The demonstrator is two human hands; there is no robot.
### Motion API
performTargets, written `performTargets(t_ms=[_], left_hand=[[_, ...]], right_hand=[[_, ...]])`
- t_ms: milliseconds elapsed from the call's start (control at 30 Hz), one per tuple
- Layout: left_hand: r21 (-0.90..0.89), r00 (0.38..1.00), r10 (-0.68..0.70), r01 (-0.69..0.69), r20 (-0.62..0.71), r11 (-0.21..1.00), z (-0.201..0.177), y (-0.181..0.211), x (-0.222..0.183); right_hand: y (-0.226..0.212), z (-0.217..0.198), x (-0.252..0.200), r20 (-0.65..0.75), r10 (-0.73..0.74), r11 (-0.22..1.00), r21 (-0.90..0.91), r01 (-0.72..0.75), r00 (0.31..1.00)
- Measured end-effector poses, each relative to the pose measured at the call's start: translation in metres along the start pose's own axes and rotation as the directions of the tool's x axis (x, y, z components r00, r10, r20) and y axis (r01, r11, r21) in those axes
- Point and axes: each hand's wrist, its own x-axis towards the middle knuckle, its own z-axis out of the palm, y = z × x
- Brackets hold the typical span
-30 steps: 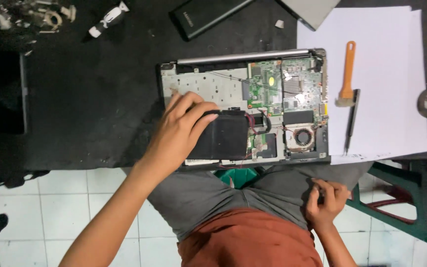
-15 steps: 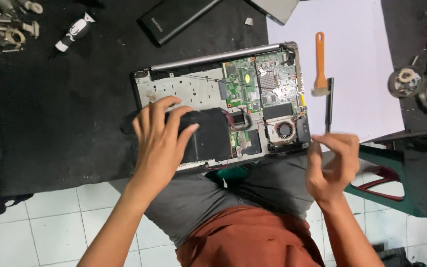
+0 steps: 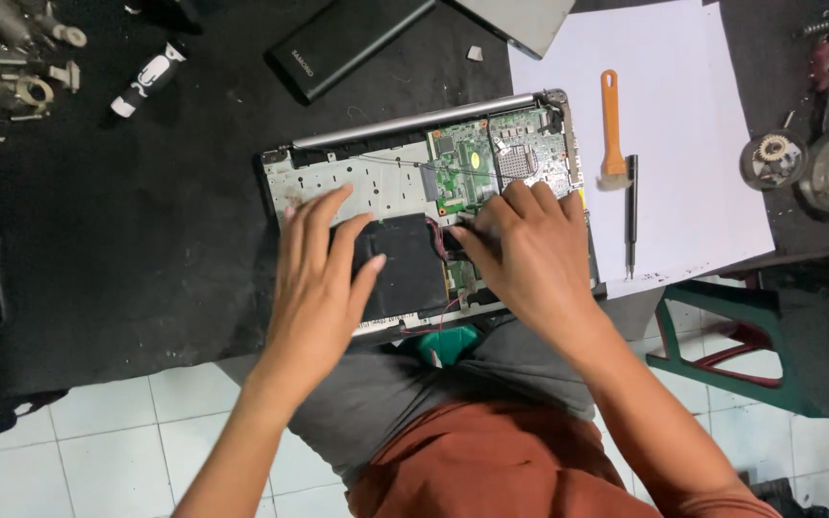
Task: Separating the screen assembly from the laptop base, inspecting internal components like the battery, and reattaching the bottom cover.
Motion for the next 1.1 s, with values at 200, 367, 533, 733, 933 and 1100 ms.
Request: performTargets(t_ms=[200, 367, 533, 733, 933, 1100], left_hand=[[0.179, 0.999, 0.003, -0.011, 0.047, 0.984, 0.042, 0.010, -0.012], [0.156, 0.999, 0.006, -0.014, 0.048, 0.988, 0.041, 0.009, -0.014], [0.132, 0.999, -0.008, 0.003, 0.037, 0.991, 0.040, 0.011, -0.014], [0.104, 0.999, -0.015, 0.010, 0.040, 0.994, 0.039, 0.010, -0.012], [0.080, 0.999, -0.022, 0.020, 0.033, 0.997, 0.039, 0.010, -0.012], [0.097, 0.999, -0.029, 0.025, 0.035, 0.995, 0.039, 0.010, -0.011]], right_hand=[[-0.004, 0.006, -0.004, -0.073, 0.039, 0.995, 0.099, -0.032, 0.997], [-0.010, 0.014, -0.006, -0.151, 0.089, 0.975, 0.217, -0.055, 0.985], [-0.016, 0.027, -0.008, -0.247, 0.156, 0.962, 0.256, -0.091, 0.956], [-0.016, 0.033, -0.004, -0.277, 0.169, 0.957, 0.277, -0.090, 0.946], [-0.018, 0.042, -0.005, -0.294, 0.197, 0.948, 0.301, -0.105, 0.935], [-0.018, 0.046, -0.005, -0.316, 0.178, 0.941, 0.333, -0.067, 0.932]])
